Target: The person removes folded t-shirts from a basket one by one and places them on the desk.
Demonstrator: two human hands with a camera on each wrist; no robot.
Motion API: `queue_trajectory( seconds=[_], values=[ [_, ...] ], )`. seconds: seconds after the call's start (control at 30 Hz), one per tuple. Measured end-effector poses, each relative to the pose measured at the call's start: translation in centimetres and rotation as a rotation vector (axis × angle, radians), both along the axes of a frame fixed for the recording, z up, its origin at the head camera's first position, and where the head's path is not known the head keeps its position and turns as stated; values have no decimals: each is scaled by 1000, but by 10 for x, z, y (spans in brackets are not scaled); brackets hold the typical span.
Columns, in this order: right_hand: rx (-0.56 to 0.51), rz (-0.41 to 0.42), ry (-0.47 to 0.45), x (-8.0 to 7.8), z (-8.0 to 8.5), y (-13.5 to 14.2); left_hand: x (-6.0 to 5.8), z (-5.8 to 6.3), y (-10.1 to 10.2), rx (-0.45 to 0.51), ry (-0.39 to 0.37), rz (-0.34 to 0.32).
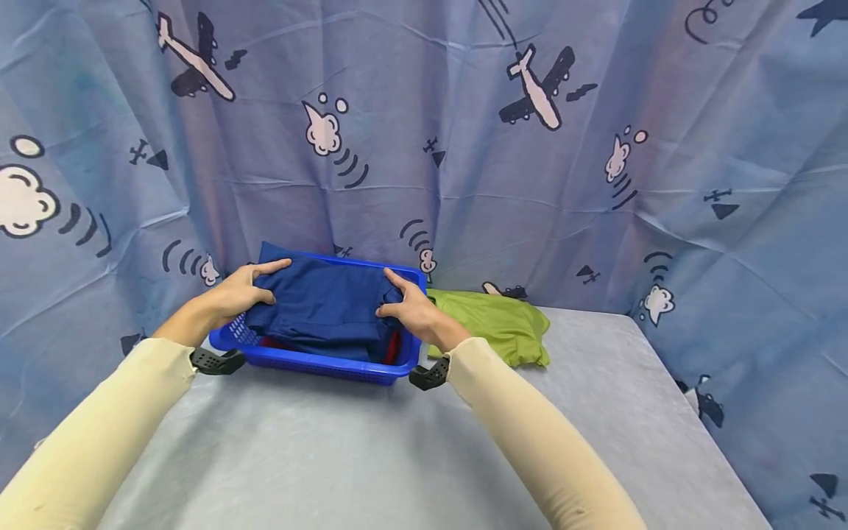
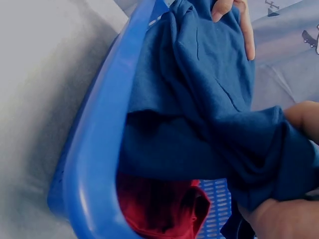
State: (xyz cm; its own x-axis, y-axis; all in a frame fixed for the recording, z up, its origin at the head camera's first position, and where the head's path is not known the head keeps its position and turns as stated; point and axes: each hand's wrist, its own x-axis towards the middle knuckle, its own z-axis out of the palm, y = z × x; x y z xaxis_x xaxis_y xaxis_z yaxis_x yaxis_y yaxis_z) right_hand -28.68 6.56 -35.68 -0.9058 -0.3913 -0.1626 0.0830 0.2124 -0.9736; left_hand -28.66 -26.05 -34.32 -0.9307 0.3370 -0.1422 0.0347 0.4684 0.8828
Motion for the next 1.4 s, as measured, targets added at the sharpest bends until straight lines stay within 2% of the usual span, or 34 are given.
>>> queue_trajectory(
  seconds=[0.3, 0.53, 0.73, 1.13, 1.4],
  values=[
    [-185, 14, -44, 7, 16, 10, 10, 6, 0, 70, 3, -3],
    [-178, 1, -37, 15, 28, 28, 17, 10, 13, 205, -45, -13],
    [-243, 10, -20, 22, 31, 45, 23, 10, 30, 209, -2, 12],
    [-281, 55, -10, 33, 42, 74, 29, 18, 53, 252, -19, -36],
    [-248, 60, 21, 37, 45, 99, 32, 21, 74, 268, -25, -62]
  ],
)
